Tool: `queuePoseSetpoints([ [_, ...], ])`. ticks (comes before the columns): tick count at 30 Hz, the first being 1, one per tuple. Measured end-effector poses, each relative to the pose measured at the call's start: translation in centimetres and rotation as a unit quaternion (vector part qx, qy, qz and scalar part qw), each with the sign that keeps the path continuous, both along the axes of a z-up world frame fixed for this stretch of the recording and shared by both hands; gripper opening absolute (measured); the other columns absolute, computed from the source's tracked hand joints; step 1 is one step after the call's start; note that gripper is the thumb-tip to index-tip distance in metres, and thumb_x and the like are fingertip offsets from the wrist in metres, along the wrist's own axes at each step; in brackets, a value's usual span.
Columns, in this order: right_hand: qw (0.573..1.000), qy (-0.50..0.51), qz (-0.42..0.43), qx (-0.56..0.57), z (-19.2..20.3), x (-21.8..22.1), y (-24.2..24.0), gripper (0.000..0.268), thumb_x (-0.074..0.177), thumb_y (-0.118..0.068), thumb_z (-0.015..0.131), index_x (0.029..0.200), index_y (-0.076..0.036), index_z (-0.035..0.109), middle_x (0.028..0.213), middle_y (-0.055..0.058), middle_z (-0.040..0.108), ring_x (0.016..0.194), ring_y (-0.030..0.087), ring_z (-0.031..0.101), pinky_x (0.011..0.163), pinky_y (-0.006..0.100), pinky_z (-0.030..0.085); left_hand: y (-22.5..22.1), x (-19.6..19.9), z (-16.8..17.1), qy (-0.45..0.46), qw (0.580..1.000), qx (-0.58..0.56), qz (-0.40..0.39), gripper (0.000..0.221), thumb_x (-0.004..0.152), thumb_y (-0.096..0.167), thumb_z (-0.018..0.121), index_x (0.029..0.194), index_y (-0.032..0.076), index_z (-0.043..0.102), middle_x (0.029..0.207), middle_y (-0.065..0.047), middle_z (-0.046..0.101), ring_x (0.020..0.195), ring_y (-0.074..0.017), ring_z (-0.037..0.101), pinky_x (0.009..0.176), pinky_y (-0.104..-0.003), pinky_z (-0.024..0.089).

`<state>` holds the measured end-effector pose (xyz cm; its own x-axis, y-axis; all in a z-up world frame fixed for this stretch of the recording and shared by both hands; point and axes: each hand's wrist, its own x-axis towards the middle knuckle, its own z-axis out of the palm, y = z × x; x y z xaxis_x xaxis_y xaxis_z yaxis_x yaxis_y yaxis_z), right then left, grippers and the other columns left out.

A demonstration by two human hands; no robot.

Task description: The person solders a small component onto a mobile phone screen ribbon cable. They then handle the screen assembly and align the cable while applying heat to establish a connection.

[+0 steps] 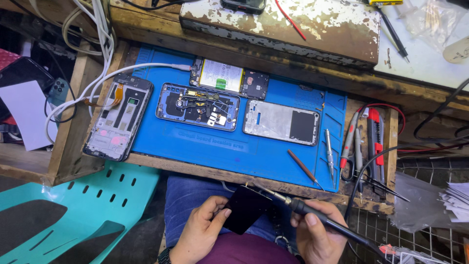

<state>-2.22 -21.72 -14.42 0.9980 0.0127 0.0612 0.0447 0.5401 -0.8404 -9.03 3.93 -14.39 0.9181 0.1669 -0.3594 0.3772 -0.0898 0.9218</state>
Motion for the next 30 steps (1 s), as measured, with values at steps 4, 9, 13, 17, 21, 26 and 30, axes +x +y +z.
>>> queuePoseSetpoints([
  [4, 0.998, 0.058, -0.006, 0.017, 0.5, 0.6, 0.1, 0.025, 0.097, -0.005, 0.067, 0.116, 0.010, 0.062, 0.095, 0.028, 0.069, 0.080, 0.029, 0.067, 0.072, 0.041, 0.055, -0.1, 0.0, 0.4, -0.040, 0.999, 0.011, 0.010, 0.015, 0.093, 0.012, 0.067, 0.105, 0.004, 0.068, 0.077, -0.006, 0.075, 0.070, -0.0123, 0.071, 0.064, -0.028, 0.056],
  [9, 0.997, 0.051, -0.017, 0.062, 1.3, 1.7, 0.1, 0.024, 0.101, -0.007, 0.066, 0.117, 0.010, 0.063, 0.089, 0.022, 0.065, 0.080, 0.027, 0.064, 0.079, 0.043, 0.055, 0.7, 0.7, 4.9, -0.121, 0.989, 0.084, 0.026, 0.020, 0.089, 0.011, 0.069, 0.107, 0.002, 0.072, 0.084, -0.008, 0.077, 0.072, -0.0166, 0.074, 0.064, -0.030, 0.058],
  [13, 0.997, 0.045, -0.034, 0.054, 1.9, 1.7, -0.4, 0.023, 0.102, -0.008, 0.065, 0.115, 0.010, 0.063, 0.089, 0.021, 0.065, 0.077, 0.024, 0.061, 0.085, 0.049, 0.056, 4.6, 1.7, 11.6, -0.341, 0.858, 0.376, -0.078, 0.026, 0.083, 0.009, 0.070, 0.107, 0.001, 0.070, 0.100, -0.011, 0.073, 0.088, -0.0246, 0.073, 0.078, -0.035, 0.056],
  [17, 0.997, 0.027, -0.052, 0.050, 2.0, 2.0, -0.4, 0.024, 0.102, -0.010, 0.065, 0.116, 0.010, 0.062, 0.089, 0.021, 0.064, 0.075, 0.024, 0.060, 0.087, 0.052, 0.055, 6.1, 4.1, 16.5, -0.391, 0.724, 0.556, -0.119, 0.036, 0.076, 0.011, 0.065, 0.108, -0.002, 0.070, 0.104, -0.013, 0.070, 0.094, -0.0278, 0.068, 0.083, -0.042, 0.053],
  [21, 0.996, -0.052, -0.055, 0.043, 1.8, 2.0, -0.6, 0.024, 0.105, -0.009, 0.068, 0.112, 0.013, 0.061, 0.085, 0.023, 0.064, 0.079, 0.026, 0.062, 0.086, 0.051, 0.057, 5.2, 6.7, 17.0, -0.386, 0.675, 0.603, -0.179, 0.038, 0.076, 0.016, 0.062, 0.108, -0.004, 0.070, 0.106, -0.015, 0.069, 0.096, -0.0289, 0.067, 0.081, -0.040, 0.053],
  [26, 0.993, -0.034, -0.112, -0.017, 1.2, 0.8, -0.8, 0.028, 0.099, -0.004, 0.069, 0.121, 0.010, 0.060, 0.099, 0.028, 0.067, 0.089, 0.034, 0.069, 0.075, 0.040, 0.057, 3.6, 6.3, 14.9, -0.403, 0.656, 0.602, -0.209, 0.038, 0.079, 0.015, 0.061, 0.110, -0.005, 0.068, 0.108, -0.015, 0.069, 0.096, -0.0271, 0.067, 0.077, -0.037, 0.052],
  [30, 0.990, -0.043, -0.120, -0.057, 1.0, 0.4, -0.2, 0.031, 0.096, 0.001, 0.069, 0.124, 0.009, 0.059, 0.107, 0.032, 0.068, 0.092, 0.032, 0.070, 0.079, 0.042, 0.060, 2.7, 5.7, 13.3, -0.390, 0.674, 0.579, -0.242, 0.039, 0.081, 0.016, 0.061, 0.114, -0.004, 0.067, 0.107, -0.016, 0.069, 0.094, -0.0273, 0.065, 0.075, -0.037, 0.051],
])
